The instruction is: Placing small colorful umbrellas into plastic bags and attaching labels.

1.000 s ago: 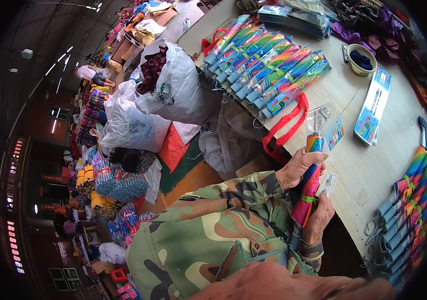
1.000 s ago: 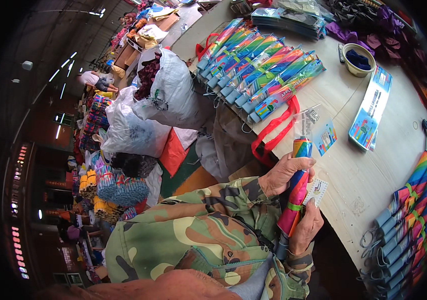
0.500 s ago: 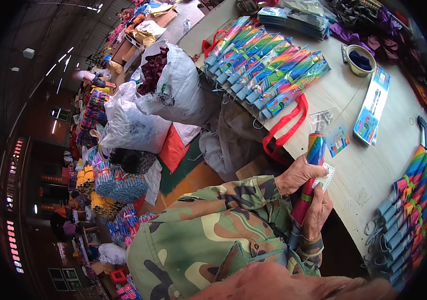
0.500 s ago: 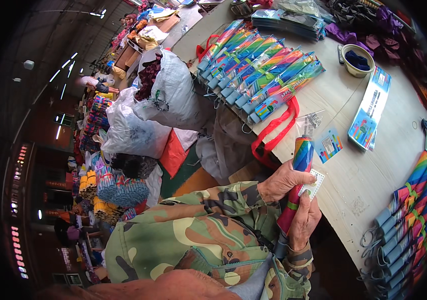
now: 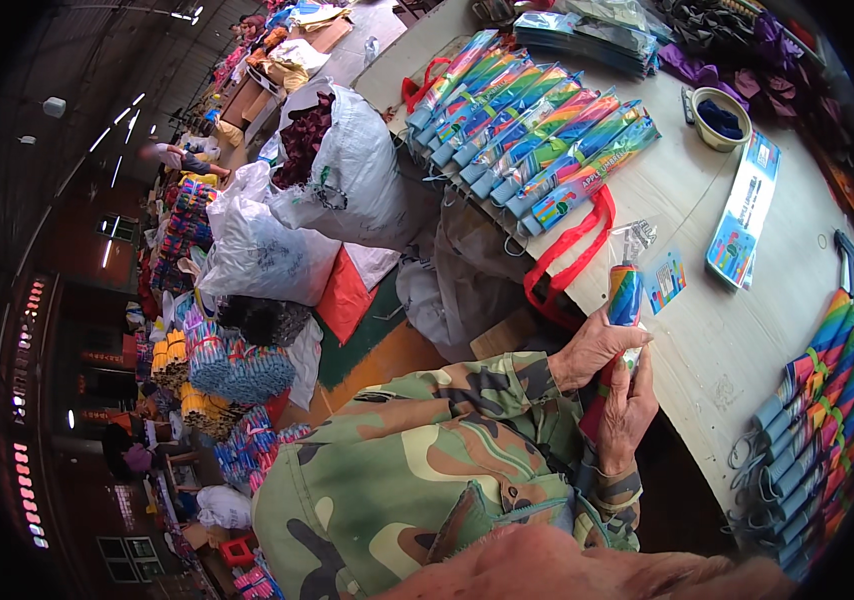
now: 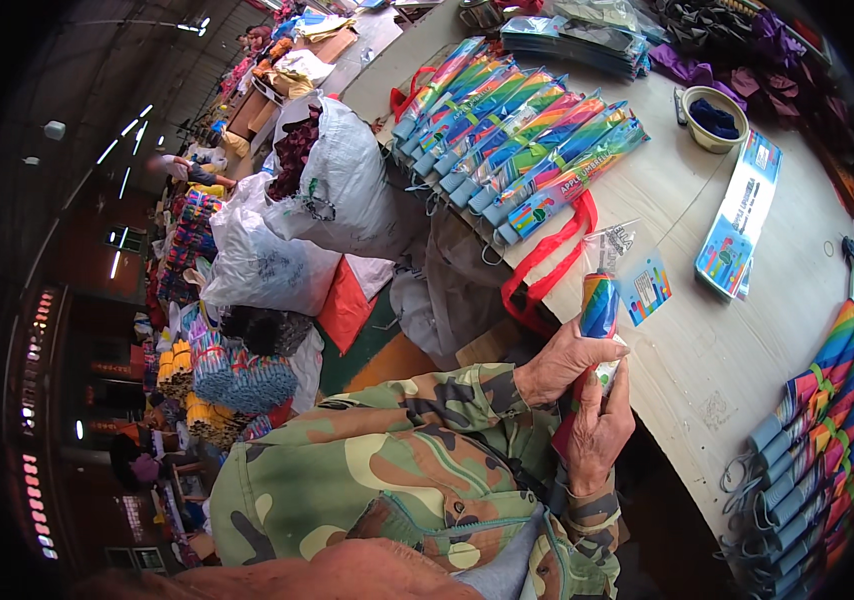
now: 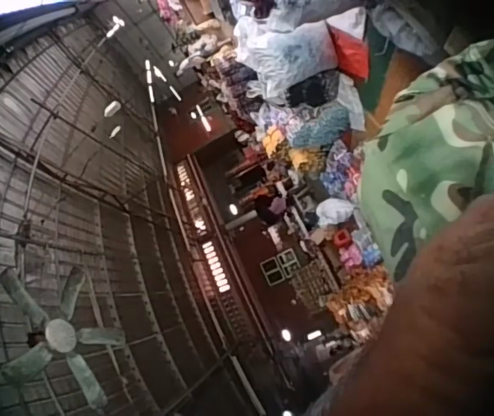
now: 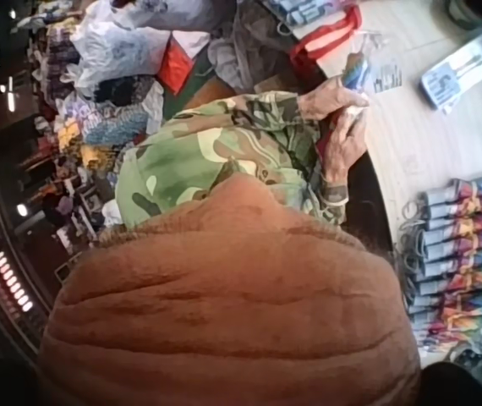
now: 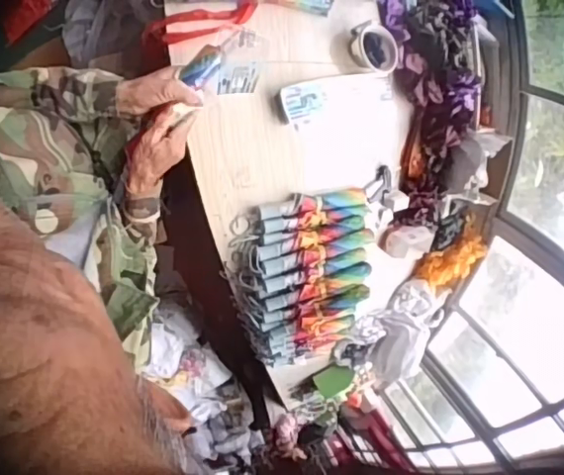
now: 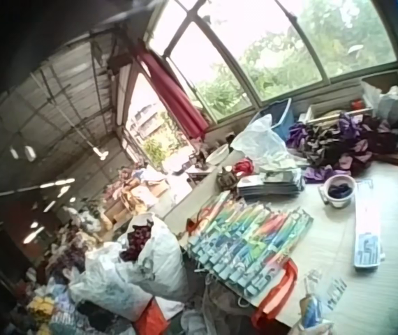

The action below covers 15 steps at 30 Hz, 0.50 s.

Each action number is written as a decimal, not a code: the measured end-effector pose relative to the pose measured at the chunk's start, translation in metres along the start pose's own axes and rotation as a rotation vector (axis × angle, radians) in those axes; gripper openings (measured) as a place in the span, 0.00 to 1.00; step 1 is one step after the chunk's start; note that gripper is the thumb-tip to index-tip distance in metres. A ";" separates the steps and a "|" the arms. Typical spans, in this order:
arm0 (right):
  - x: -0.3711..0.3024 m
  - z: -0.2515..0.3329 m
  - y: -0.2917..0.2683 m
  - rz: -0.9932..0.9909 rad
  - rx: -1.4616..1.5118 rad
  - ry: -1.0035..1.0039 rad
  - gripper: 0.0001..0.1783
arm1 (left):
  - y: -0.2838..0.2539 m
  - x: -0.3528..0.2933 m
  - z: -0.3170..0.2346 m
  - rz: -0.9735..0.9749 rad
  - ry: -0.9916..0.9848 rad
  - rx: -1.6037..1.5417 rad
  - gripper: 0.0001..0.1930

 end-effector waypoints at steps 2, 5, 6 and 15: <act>0.000 0.003 0.002 0.039 0.034 0.031 0.30 | -0.002 0.001 0.000 -0.019 -0.004 -0.032 0.18; -0.001 -0.006 0.006 0.051 0.180 0.108 0.27 | 0.000 0.004 -0.003 -0.053 -0.037 -0.131 0.19; -0.001 -0.006 0.009 0.032 0.144 0.046 0.25 | -0.005 0.008 -0.003 -0.055 -0.031 -0.132 0.19; -0.001 0.016 0.016 0.064 -0.106 -0.103 0.17 | -0.037 0.031 -0.009 -0.112 -0.050 -0.216 0.20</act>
Point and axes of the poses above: each hand's wrist, its own x-axis towards the middle knuckle, its own y-axis out of the palm, z = x × y, the point moved 5 cm from there along x, towards the middle knuckle, and after that the axes turned 2 degrees about -z, right-handed, at the moved point
